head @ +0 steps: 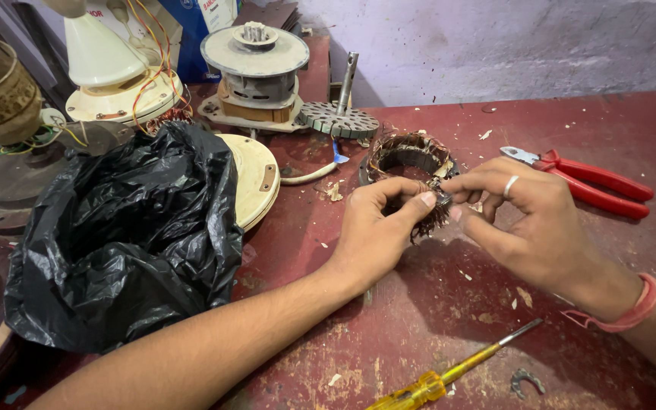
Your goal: The person removes copper windings from a motor stator by hand and with wire cutters. They pull and cut the wires, then place the removed material into a black plastic bag on the workbench.
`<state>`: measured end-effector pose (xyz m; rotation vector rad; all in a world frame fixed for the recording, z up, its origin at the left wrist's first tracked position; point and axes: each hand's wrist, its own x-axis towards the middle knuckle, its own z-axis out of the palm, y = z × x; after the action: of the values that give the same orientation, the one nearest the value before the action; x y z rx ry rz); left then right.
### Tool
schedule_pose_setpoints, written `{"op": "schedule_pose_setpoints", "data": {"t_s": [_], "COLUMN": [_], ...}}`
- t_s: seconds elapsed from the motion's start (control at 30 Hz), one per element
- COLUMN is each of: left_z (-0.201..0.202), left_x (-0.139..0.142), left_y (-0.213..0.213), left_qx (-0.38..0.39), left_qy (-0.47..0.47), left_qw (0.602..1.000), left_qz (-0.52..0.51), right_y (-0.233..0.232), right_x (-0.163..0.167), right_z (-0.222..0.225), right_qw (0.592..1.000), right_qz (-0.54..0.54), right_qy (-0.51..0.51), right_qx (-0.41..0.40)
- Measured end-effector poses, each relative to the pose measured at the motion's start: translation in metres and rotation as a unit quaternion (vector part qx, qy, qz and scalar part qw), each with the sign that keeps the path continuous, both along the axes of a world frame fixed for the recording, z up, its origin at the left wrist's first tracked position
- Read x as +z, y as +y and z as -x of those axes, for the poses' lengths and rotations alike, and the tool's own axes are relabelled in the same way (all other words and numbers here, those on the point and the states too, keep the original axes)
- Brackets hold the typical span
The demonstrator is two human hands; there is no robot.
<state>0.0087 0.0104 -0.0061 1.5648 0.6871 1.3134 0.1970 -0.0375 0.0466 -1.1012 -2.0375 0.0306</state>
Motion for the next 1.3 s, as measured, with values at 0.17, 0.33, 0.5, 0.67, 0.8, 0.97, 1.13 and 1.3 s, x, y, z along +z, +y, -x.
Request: {"op": "schedule_pose_setpoints", "data": {"t_s": [0.17, 0.33, 0.5, 0.67, 0.8, 0.97, 1.13, 1.3], "left_z": [-0.001, 0.000, 0.000, 0.003, 0.002, -0.001, -0.001, 0.000], "left_x": [0.000, 0.000, 0.006, 0.010, 0.007, 0.000, 0.000, -0.002], "left_y": [0.000, -0.001, -0.004, -0.008, -0.007, -0.003, -0.004, -0.003], "left_qx": [0.001, -0.007, -0.028, -0.009, -0.003, -0.003, -0.006, -0.001], "left_qy": [0.009, 0.004, -0.005, 0.049, 0.038, 0.024, 0.026, 0.034], "left_qw": [1.000, 1.000, 0.999, 0.997, 0.999, 0.999, 0.999, 0.999], "left_qz": [0.002, 0.006, 0.016, 0.057, -0.012, -0.038, -0.028, -0.042], "right_y": [0.001, 0.001, 0.000, -0.001, 0.002, 0.000, -0.004, -0.003], "right_x": [0.001, 0.003, 0.005, 0.005, 0.007, 0.011, 0.015, 0.015], "right_z": [-0.001, -0.002, 0.000, -0.001, -0.001, 0.001, 0.005, 0.003], "right_qw": [1.000, 0.999, 0.999, 0.993, 0.986, 0.977, 0.974, 0.976], "right_qz": [-0.007, -0.010, -0.025, -0.072, -0.103, -0.132, -0.138, -0.137], "right_qy": [-0.019, -0.025, -0.031, -0.084, -0.126, -0.167, -0.178, -0.165], "right_qx": [-0.001, 0.018, -0.005, 0.029, 0.031, 0.021, -0.004, -0.019]}}
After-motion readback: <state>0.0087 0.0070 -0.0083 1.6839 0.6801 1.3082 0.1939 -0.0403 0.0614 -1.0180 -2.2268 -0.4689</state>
